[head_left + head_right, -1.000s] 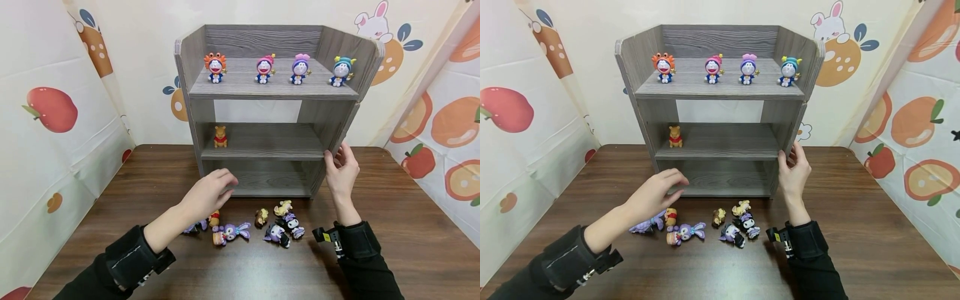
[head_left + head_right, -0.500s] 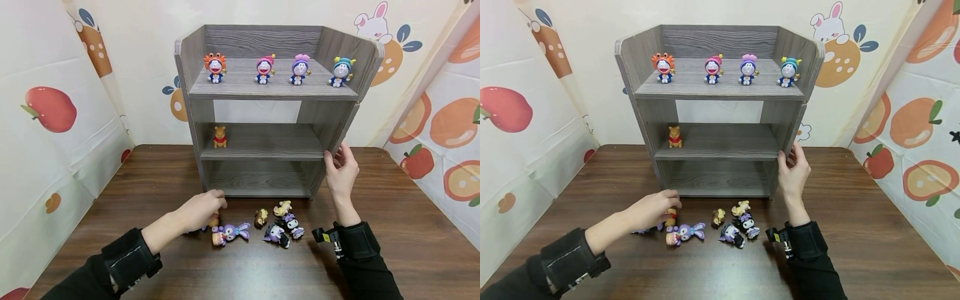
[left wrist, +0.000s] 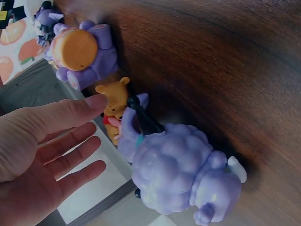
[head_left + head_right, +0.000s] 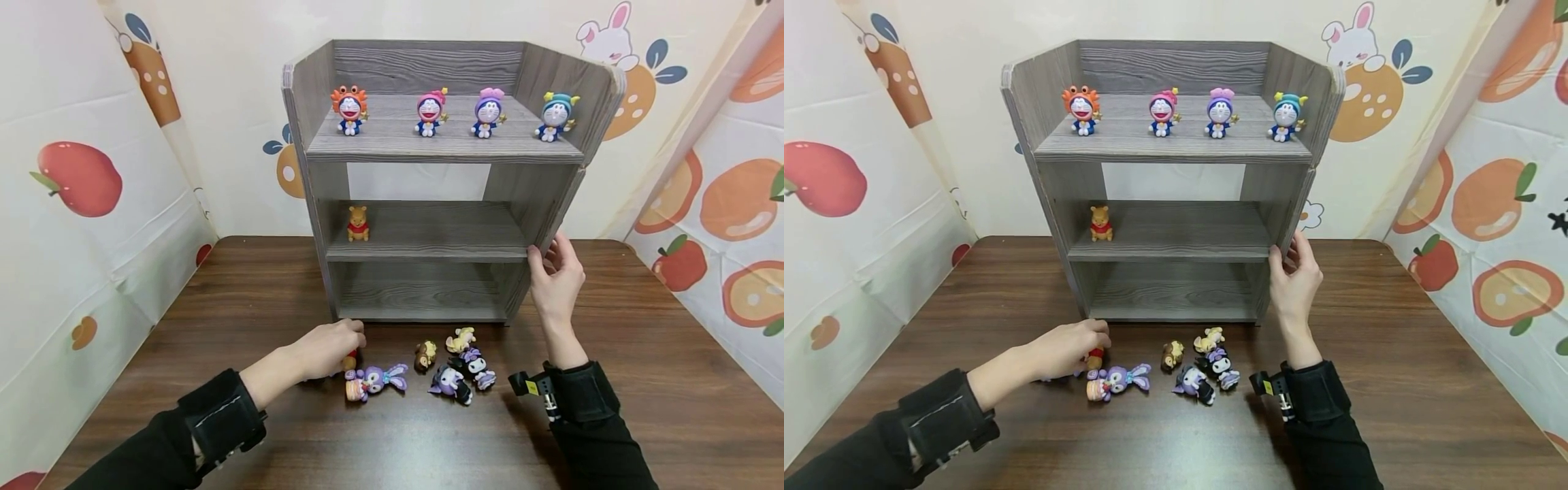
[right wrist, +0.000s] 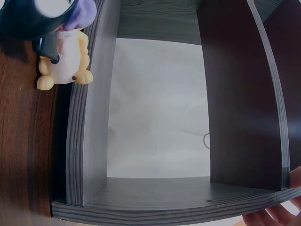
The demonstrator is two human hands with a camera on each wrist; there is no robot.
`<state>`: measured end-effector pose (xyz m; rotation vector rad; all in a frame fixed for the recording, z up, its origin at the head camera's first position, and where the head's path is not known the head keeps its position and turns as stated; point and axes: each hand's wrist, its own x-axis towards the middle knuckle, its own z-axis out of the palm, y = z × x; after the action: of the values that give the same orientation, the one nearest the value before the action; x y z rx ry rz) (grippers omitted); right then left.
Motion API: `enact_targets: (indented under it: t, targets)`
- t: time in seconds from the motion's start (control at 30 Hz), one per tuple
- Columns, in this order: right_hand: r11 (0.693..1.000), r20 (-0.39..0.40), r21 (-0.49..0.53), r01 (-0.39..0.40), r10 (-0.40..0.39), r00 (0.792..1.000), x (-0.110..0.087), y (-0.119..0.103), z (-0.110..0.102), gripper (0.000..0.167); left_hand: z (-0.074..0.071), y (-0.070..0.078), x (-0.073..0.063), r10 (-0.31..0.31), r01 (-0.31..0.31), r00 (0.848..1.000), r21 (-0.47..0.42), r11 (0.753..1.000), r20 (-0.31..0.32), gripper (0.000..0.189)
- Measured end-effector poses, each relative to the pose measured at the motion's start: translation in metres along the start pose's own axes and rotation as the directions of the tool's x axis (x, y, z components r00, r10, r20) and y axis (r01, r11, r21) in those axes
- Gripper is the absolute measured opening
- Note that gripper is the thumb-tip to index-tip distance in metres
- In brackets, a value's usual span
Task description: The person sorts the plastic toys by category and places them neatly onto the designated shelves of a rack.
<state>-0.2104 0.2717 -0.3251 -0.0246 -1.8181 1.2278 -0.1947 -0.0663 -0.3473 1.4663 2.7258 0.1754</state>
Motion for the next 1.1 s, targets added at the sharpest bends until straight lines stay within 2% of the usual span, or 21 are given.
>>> enact_targets:
  t: [0.27, 0.63, 0.83, 1.1]
  targets:
    - [1.0, 0.008, 0.001, 0.003, -0.003, 1.0, -0.002, -0.016, -0.001, 0.031, 0.007, -0.002, 0.001, 0.001, -0.002, 0.999, 0.02, 1.0, 0.047, 0.027]
    - [1.0, 0.002, -0.007, 0.004, -0.004, 1.0, 0.0, 0.0, 0.0, 0.033, 0.016, -0.003, 0.006, 0.018, -0.021, 0.998, 0.058, 0.998, 0.06, 0.022]
    - [1.0, 0.008, -0.013, -0.002, 0.002, 1.0, 0.0, -0.003, 0.0, 0.033, 0.016, -0.005, 0.006, 0.043, -0.045, 0.998, 0.034, 0.998, 0.056, 0.018]
    - [1.0, 0.007, -0.014, -0.007, 0.007, 1.0, -0.001, -0.007, -0.001, 0.033, 0.014, -0.013, 0.009, 0.025, -0.023, 0.999, -0.035, 0.999, 0.047, 0.016]
